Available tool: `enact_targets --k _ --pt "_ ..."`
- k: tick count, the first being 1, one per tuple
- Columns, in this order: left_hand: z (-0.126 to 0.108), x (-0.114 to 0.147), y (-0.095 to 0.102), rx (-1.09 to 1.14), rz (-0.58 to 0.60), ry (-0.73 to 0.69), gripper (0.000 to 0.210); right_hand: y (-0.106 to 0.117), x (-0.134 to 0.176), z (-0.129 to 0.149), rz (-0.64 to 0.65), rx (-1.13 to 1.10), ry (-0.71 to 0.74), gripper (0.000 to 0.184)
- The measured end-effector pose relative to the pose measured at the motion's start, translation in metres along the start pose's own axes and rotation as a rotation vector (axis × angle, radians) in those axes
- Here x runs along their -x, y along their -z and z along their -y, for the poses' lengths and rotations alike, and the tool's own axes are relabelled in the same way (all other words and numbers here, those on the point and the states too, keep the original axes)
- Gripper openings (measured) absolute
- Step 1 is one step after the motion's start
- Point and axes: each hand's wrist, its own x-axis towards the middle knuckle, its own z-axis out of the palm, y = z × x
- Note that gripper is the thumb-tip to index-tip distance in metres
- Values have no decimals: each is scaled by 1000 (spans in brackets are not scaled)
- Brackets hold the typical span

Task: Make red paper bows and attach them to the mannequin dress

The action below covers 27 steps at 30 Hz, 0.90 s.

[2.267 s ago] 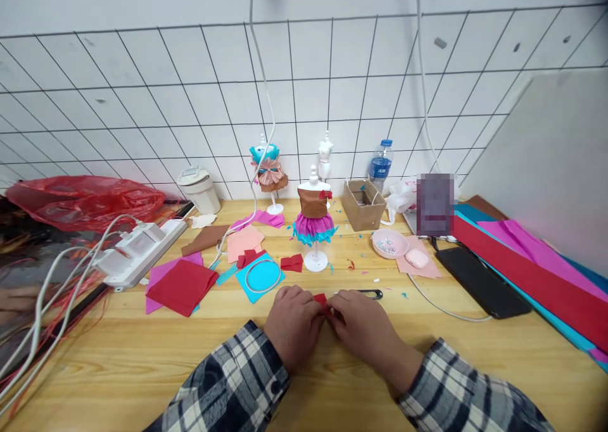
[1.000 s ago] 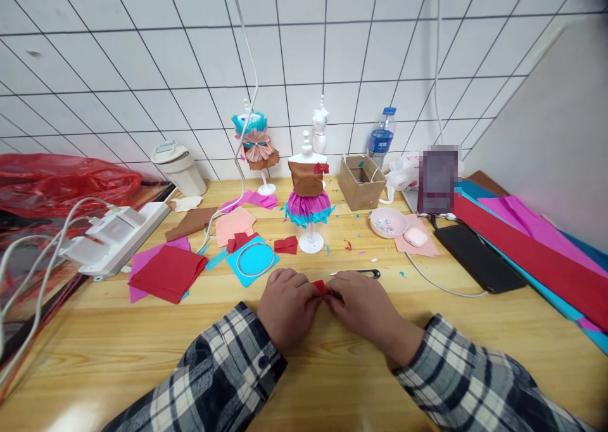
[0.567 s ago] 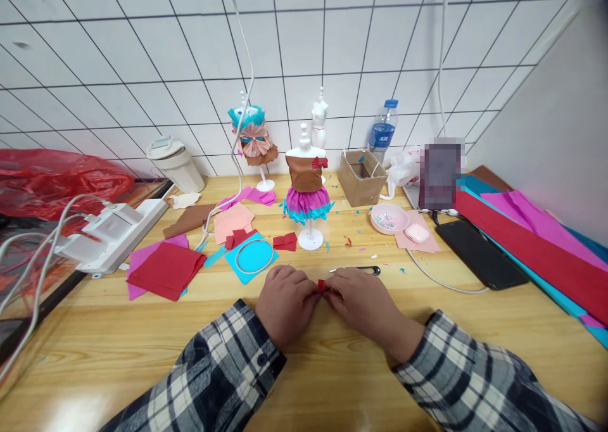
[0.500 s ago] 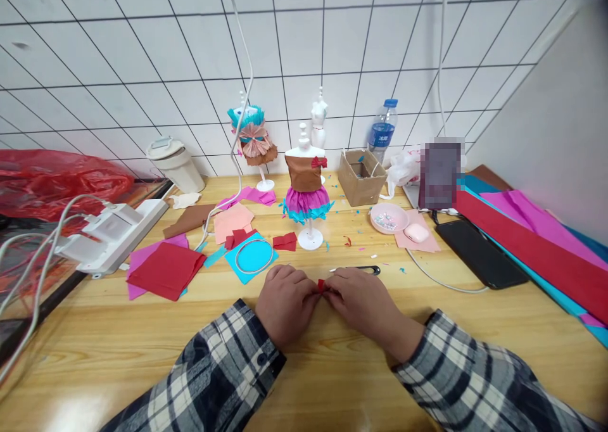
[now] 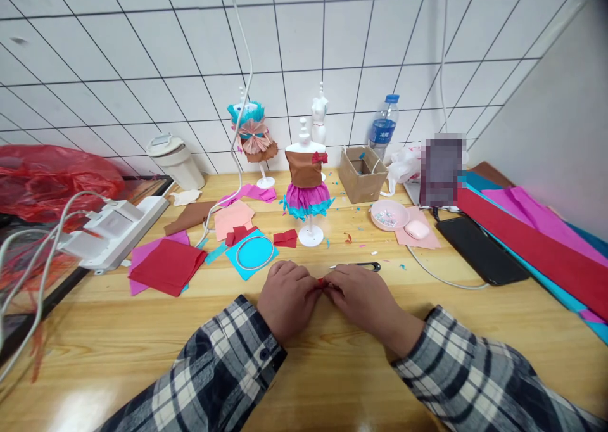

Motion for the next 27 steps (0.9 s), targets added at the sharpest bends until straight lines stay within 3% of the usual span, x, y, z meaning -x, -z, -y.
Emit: enact_targets --k 8,27 --pt "0 0 -1 32 -14 15 16 3 -1 2 65 6 -18 20" --pt "1 0 0 18 -30 6 16 1 0 1 40 4 -31 17"
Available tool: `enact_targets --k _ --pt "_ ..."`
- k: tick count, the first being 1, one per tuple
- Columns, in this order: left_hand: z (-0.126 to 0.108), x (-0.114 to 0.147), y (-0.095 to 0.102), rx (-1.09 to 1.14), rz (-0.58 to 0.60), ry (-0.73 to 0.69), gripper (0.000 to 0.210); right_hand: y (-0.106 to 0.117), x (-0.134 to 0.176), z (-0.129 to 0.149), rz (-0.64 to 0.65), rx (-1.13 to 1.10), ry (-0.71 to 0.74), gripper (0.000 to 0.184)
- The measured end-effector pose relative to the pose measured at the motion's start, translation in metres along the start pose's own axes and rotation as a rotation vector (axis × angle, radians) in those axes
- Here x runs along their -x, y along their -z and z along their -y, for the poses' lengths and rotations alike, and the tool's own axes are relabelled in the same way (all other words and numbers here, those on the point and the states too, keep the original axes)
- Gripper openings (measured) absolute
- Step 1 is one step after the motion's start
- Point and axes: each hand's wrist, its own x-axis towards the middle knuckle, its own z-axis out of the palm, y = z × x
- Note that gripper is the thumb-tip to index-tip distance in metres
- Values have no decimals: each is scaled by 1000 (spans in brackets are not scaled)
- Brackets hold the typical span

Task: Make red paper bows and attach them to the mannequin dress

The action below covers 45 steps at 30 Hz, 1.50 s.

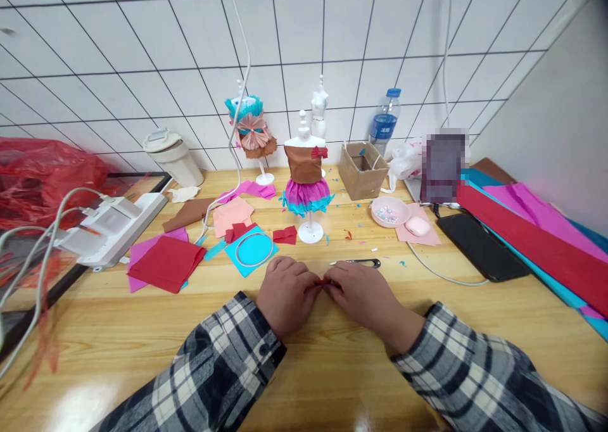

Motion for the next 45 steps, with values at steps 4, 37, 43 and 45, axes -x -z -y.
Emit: enact_targets --k 4,37,43,45 --pt "1 0 0 -2 -1 -13 19 2 0 1 12 -7 4 19" --pt "-4 0 2 14 8 16 15 -9 -2 1 -62 98 70 17" --pt "-6 4 6 11 -125 5 15 -9 1 -1 -120 125 136 16" --pt "-6 4 7 -1 -147 14 13 -9 2 -1 -131 130 155 15"
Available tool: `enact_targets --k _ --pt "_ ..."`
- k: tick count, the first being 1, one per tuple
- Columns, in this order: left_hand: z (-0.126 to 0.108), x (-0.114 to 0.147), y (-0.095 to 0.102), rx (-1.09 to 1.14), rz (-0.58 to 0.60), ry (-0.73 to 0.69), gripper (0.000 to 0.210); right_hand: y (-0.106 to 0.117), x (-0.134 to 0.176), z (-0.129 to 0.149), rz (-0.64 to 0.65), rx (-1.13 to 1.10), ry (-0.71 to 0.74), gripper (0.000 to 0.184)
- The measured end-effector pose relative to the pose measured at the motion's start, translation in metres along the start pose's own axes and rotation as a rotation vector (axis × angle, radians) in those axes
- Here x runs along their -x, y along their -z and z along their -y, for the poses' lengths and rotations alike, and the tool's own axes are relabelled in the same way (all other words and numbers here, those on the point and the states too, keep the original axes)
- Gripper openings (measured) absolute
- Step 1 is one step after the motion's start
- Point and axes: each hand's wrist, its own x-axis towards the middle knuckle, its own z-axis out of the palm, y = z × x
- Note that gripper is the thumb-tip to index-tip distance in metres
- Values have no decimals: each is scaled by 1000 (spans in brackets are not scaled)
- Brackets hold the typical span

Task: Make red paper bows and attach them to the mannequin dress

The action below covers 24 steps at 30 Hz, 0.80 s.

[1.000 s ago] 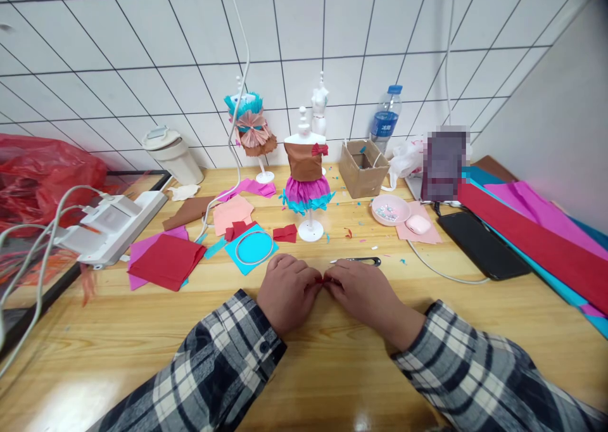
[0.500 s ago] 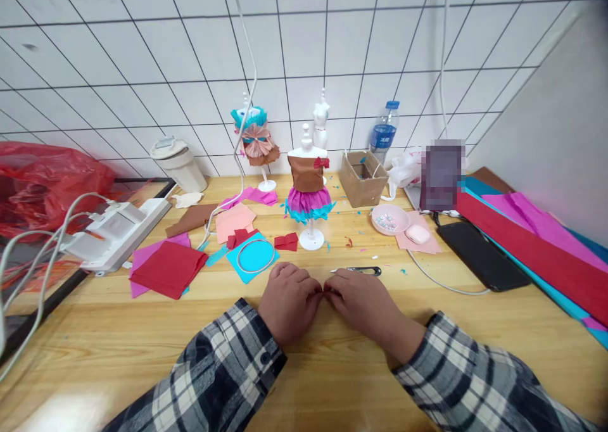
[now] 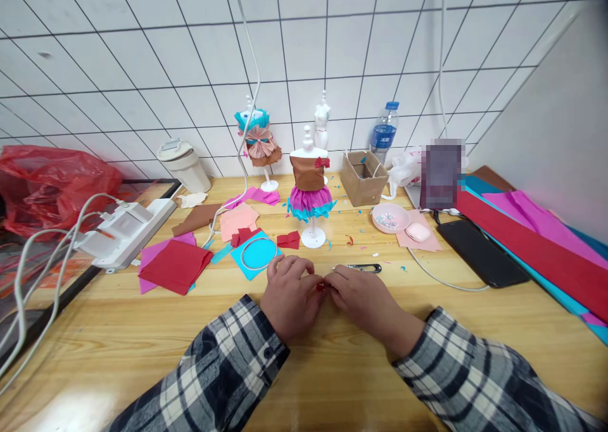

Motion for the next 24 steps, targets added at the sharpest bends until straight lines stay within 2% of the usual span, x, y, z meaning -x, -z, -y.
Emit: enact_targets --k 9,17,24 --pt "-3 -1 -1 -53 -42 23 12 1 1 0 -30 -16 -12 18" --pt "-7 0 5 -10 1 32 15 1 2 0 -34 5 57 15" --pt "-5 -1 3 -8 7 40 15 4 3 0 -10 -33 36 16"
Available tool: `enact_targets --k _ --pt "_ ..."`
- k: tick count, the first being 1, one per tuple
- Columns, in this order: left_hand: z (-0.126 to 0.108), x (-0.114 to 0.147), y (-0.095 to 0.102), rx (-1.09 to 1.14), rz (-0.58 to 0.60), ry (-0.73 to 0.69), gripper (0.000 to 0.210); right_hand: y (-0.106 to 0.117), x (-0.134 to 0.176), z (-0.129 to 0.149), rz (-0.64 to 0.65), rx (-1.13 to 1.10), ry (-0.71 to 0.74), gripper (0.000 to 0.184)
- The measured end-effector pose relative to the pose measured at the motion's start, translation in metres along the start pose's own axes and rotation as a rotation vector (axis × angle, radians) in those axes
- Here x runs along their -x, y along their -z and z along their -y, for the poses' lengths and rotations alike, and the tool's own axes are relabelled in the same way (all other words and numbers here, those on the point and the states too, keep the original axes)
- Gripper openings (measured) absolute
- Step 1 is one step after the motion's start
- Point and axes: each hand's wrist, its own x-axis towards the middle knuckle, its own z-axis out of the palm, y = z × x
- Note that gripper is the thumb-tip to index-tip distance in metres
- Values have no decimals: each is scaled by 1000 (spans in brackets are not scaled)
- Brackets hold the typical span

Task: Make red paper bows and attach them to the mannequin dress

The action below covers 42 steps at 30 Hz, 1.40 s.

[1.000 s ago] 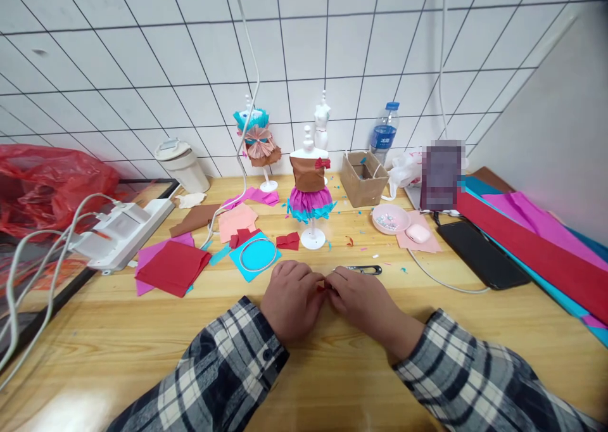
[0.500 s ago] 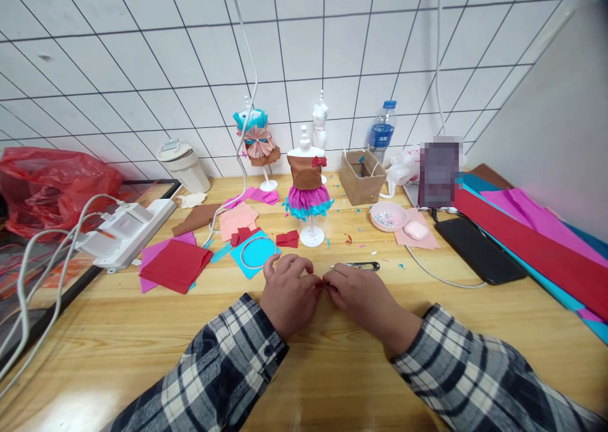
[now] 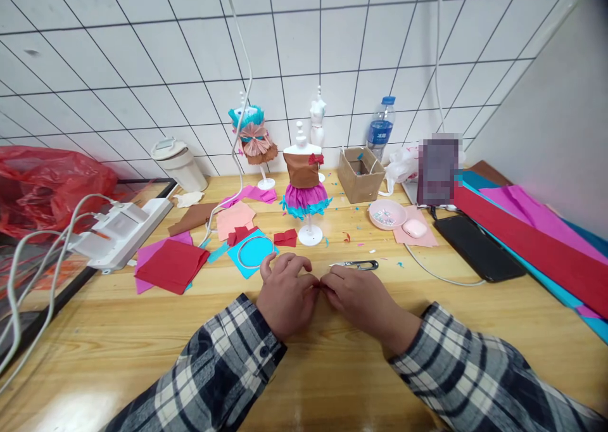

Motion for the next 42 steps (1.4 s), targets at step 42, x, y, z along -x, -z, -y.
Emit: enact_targets --k 42 --pt "21 -6 -4 488 -9 247 9 25 4 -33 7 -452 -201 11"
